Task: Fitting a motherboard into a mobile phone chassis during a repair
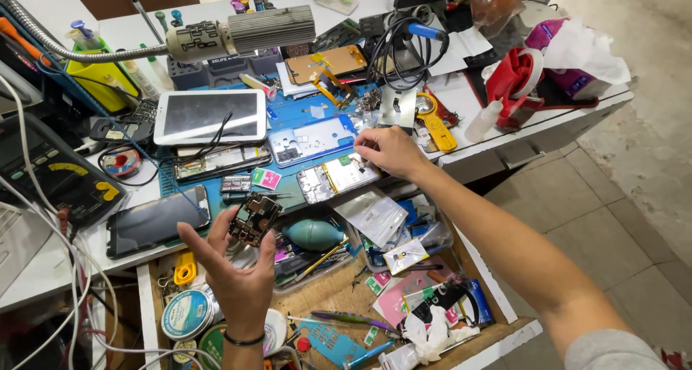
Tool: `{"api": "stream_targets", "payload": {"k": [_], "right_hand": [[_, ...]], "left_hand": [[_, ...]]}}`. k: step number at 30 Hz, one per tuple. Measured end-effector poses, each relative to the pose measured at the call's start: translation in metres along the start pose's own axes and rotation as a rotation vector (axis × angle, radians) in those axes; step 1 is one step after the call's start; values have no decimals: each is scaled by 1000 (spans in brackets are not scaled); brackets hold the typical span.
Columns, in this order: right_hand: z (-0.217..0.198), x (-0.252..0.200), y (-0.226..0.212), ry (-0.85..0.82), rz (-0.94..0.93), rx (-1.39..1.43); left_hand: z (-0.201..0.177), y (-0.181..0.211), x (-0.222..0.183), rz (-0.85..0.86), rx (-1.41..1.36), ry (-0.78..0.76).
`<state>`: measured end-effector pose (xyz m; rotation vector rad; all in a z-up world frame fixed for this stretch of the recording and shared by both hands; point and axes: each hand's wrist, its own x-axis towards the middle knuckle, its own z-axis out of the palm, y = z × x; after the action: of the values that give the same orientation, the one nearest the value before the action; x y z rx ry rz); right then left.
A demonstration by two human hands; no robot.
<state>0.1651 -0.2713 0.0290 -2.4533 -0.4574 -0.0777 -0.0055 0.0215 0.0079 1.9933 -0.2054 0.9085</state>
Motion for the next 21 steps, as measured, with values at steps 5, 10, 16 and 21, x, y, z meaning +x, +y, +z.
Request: {"api": "stream_targets", "payload": {"k": [5, 10, 16, 21], "right_hand": [[-5, 1, 2, -36, -26, -45], [0, -2, 10, -5, -178, -327], [-3, -8, -2, -88, -225, -491], [-18, -3, 12, -51, -180, -407]], "left_hand": [[3, -3, 1, 13, -12, 7], [3, -12, -2, -14, -47, 69], [3, -9, 0, -13, -70, 63], [2, -9, 0, -11, -62, 60]]}}
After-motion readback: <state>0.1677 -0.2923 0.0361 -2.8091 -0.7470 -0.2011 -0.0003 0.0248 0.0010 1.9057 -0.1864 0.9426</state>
